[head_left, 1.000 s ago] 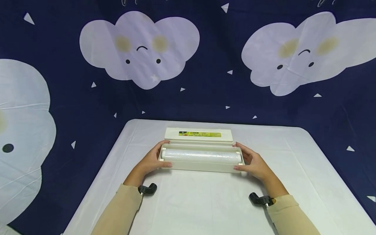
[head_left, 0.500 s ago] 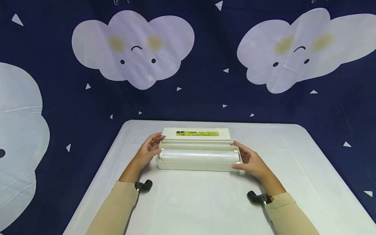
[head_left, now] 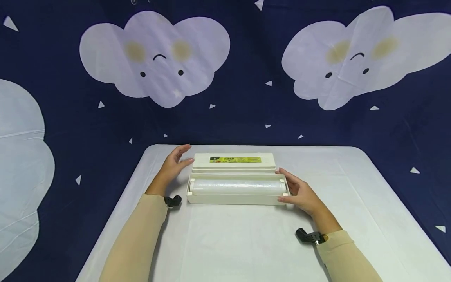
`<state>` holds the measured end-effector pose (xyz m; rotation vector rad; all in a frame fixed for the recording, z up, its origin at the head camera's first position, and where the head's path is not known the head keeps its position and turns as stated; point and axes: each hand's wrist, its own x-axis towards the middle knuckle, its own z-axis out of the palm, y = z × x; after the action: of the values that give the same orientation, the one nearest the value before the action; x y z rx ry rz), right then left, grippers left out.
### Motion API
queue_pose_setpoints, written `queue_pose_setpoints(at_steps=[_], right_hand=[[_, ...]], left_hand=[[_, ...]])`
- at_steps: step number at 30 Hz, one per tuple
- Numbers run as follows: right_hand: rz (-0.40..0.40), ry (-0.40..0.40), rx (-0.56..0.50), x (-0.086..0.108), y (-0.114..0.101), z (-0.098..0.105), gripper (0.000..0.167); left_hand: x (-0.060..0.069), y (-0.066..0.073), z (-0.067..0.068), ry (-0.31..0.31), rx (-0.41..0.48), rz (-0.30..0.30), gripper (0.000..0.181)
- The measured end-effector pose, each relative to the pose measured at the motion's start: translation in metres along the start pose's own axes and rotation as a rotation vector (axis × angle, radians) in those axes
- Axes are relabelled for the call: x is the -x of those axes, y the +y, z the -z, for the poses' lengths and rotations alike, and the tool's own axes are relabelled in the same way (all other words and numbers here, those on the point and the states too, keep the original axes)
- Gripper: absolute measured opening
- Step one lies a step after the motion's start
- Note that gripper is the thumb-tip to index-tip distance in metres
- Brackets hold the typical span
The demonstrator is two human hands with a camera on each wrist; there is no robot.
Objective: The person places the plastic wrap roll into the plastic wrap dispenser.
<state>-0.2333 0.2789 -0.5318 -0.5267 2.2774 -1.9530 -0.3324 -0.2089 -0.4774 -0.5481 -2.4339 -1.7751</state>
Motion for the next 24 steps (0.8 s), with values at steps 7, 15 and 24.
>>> queue_pose_setpoints(at_steps=[7,15,24], right_hand=[[-0.01,0.003,-0.011,0.0,0.001,0.0,0.11],[-0.006,0.005,-0.015,0.0,0.002,0.001,0.111],[0.002,-0.002,-0.025,0.0,0.001,0.0,0.111]], left_hand=[[-0.012,-0.019,0.001,-0.006,-0.096,0.136,0.086],[-0.023,-0.034,-0.009,-0.069,-0.181,0.219,0.116],[-0.033,-0.041,-0.019,-0.234,-0.298,0.24,0.129]])
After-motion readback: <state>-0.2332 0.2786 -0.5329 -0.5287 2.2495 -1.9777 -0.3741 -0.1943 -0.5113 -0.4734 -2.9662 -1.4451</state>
